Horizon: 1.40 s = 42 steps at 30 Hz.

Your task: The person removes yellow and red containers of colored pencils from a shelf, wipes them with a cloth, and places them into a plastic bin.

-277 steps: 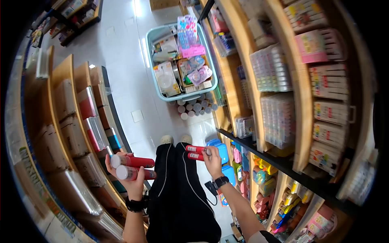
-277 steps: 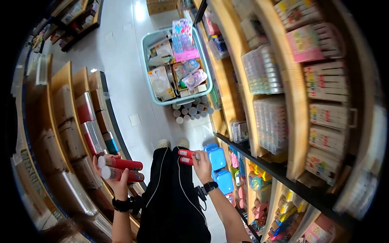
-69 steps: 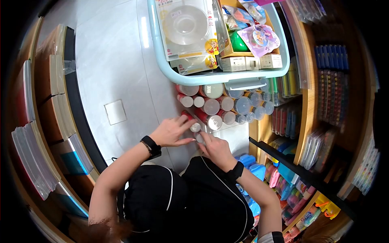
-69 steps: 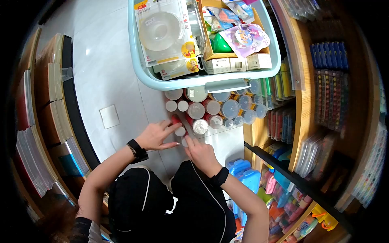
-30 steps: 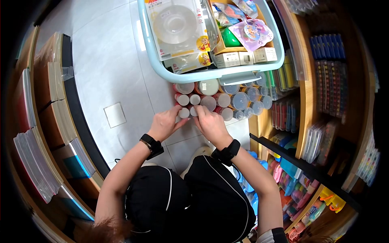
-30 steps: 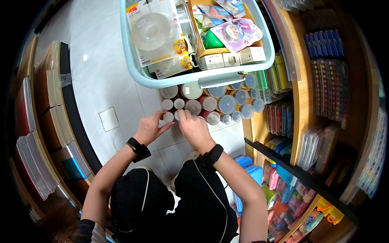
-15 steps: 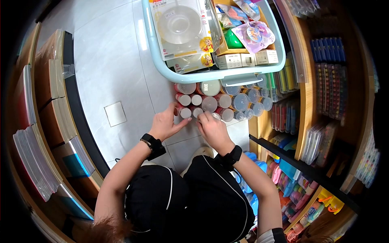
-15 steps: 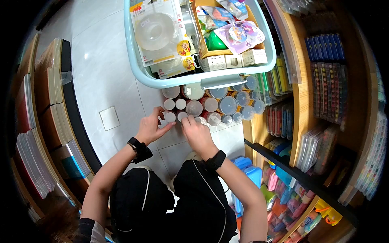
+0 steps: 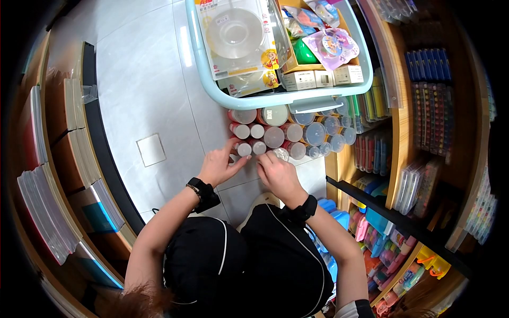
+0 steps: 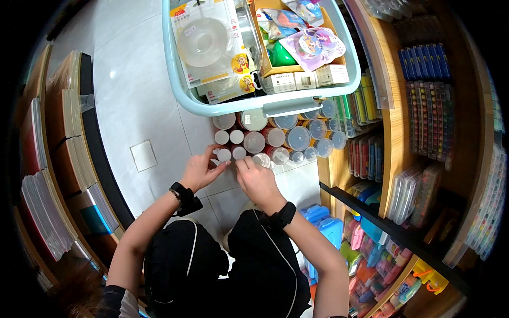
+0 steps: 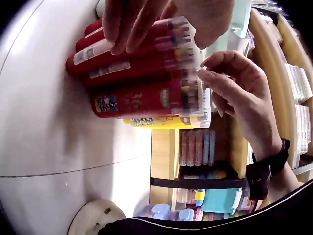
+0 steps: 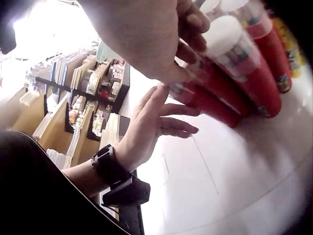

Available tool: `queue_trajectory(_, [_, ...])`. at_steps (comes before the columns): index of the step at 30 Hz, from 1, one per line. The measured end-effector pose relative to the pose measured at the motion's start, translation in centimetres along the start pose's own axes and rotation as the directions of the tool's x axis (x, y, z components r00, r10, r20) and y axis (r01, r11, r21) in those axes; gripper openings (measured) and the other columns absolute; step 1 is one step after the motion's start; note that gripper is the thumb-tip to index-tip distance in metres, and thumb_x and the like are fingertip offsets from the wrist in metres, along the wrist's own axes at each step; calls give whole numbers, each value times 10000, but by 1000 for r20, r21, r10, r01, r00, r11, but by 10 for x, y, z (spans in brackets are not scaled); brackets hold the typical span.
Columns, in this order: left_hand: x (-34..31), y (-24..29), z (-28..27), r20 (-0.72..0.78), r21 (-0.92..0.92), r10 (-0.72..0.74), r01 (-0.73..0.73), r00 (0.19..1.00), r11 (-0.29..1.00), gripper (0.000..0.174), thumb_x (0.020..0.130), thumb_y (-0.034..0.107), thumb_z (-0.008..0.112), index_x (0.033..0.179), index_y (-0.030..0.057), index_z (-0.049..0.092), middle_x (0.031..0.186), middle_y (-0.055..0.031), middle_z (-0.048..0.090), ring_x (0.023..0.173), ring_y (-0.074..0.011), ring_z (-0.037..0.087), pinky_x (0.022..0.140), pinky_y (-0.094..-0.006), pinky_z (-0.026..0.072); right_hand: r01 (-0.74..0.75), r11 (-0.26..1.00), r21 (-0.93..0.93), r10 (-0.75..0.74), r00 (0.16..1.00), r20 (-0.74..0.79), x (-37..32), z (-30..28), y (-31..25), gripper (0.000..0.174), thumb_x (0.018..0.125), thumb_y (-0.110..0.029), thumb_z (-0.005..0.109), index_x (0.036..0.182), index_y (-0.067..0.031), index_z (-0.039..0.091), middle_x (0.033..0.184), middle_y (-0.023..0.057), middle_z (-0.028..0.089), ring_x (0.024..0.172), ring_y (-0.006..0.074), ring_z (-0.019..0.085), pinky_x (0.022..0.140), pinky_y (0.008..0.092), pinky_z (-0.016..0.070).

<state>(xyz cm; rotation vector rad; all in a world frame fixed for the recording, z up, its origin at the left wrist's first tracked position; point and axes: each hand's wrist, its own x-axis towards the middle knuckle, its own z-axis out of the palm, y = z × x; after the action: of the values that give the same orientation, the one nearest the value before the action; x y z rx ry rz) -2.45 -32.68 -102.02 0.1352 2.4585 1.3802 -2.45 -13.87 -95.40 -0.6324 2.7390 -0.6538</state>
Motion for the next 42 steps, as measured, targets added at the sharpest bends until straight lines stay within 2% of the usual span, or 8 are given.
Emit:
queue_trajectory(18, [-5,1,-12,1,54,-123,123,992,991,521,833,436,619,1134,33,482,764,-124,650,685,-313,638,622,-409,495,9,988,156,-21,997,71,-32,-61,12,184,831,-128,613,1000,-81,561,874,95,590,699,289,616,592,367,504])
queue_trajectory(22, [-19,-1,-45,14,128,-308,303,951,944,343,932,376,473,1075,70,531,754,-159,631,706,-353,619,631,-441,470,-285,940,187,273,958,86,-74,-139,36,209,817,-166,674,977,-54,601,876,99,622,657,240,619,592,331,501])
queue_trajectory(26, [-49,23,-83,-234,74,-318,343,919,936,319,972,329,403,1055,49,533,719,-151,630,698,-348,620,630,-441,467,-527,810,258,555,830,-47,-148,-215,50,216,798,-160,708,916,-16,597,720,87,610,624,153,588,574,279,468])
queue_trajectory(30, [-78,117,-131,-245,-205,-398,354,884,912,299,988,283,376,1036,35,534,609,-95,579,573,-205,599,563,-332,461,-652,632,420,726,687,-27,-247,-260,32,203,782,-157,724,843,-29,580,703,60,617,562,148,560,544,275,452])
queue_trajectory(34, [-107,225,-164,-331,-320,-372,268,867,909,283,988,257,381,1020,20,533,614,-75,575,560,-162,572,558,-298,457,-666,642,380,670,728,144,-326,-305,-47,242,748,-193,764,864,-53,603,698,30,584,608,105,530,563,270,450])
queue_trajectory(36, [-121,288,-183,-347,-364,-371,240,861,900,276,988,250,387,1018,20,536,628,-70,579,561,-156,564,560,-294,457,-676,630,383,645,730,228,-353,-336,-96,287,742,-248,767,852,-46,596,769,70,609,605,163,578,576,301,472])
queue_trajectory(39, [-140,379,-214,-375,-361,-321,182,870,915,268,982,238,397,1020,14,540,645,-80,584,590,-175,573,571,-304,456,-722,573,387,626,691,362,-396,-371,-141,343,726,-322,775,863,-53,611,787,105,601,675,201,590,635,322,482])
queue_trajectory(42, [-150,433,-235,-499,-207,-54,-59,865,977,249,940,196,447,1016,5,587,651,-77,581,612,-171,562,602,-318,454,-770,552,320,580,630,516,-408,-430,-178,325,739,-343,756,884,-68,661,864,120,646,843,240,614,764,349,476])
